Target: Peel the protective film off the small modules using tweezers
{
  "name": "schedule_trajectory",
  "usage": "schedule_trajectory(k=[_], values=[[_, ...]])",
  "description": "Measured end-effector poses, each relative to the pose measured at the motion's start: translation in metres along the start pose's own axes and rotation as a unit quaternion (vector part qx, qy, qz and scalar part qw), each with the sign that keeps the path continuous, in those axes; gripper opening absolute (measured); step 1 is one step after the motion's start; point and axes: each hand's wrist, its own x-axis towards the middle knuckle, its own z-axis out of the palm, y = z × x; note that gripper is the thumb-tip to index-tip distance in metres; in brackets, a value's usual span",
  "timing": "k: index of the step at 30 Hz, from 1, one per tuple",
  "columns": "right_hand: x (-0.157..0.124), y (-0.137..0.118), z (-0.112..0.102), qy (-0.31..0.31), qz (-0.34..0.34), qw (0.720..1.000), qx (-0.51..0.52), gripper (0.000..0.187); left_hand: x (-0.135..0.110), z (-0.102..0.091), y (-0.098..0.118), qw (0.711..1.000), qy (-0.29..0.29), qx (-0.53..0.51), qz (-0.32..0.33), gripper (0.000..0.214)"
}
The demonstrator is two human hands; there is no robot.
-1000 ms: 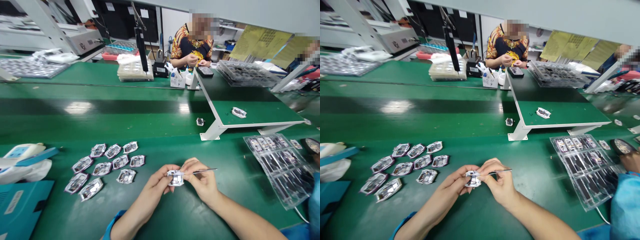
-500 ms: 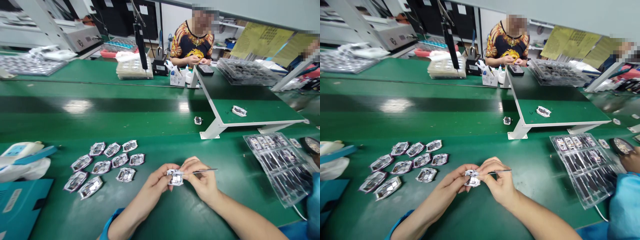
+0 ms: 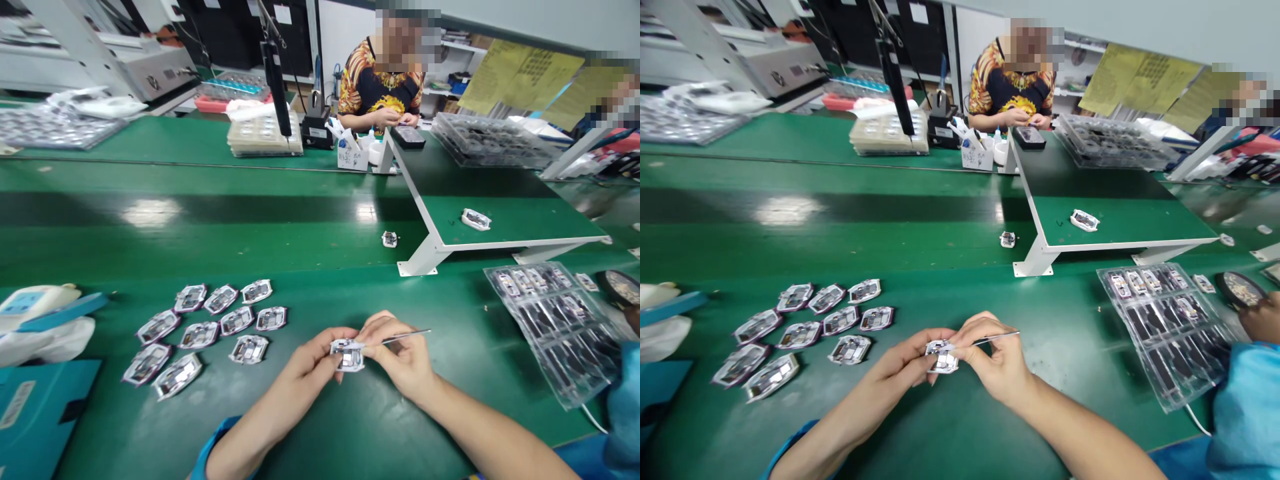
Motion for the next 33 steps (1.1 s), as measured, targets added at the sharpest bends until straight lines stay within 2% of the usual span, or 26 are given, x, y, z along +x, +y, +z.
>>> schedule_trajectory(k=[8, 15, 20, 26, 30, 33], values=[[-0.001, 0.002, 0.0, 0.014, 0.022, 1.0, -0.001, 0.009, 0.001, 0.0, -0.001, 1.0, 0.001, -0.008, -0.013, 0.033], [-0.002, 0.003, 0.001, 0.012, 0.029, 0.999, 0.006, 0.008, 0.003, 0.001, -0.002, 0.997, 0.014, -0.042, -0.057, 0.04], [-0.003, 0.003, 0.002, 0.027, 0.037, 0.999, 0.016, 0.009, 0.003, 0.003, -0.001, 0.998, 0.023, -0.048, -0.034, 0.04], [0.002, 0.002, -0.003, 0.097, 0.023, 0.995, 0.029, 0.008, 0.008, 0.001, -0.004, 0.998, 0.039, -0.051, -0.027, 0.034], [-0.007, 0.01, -0.014, 0.142, 0.067, 0.987, -0.028, 0.014, 0.011, 0.0, -0.012, 0.995, 0.034, -0.086, 0.029, 0.037], [-0.018, 0.019, -0.024, 0.148, 0.123, 0.978, -0.078, 0.026, 0.007, 0.0, -0.015, 0.992, 0.073, -0.079, 0.064, 0.041]])
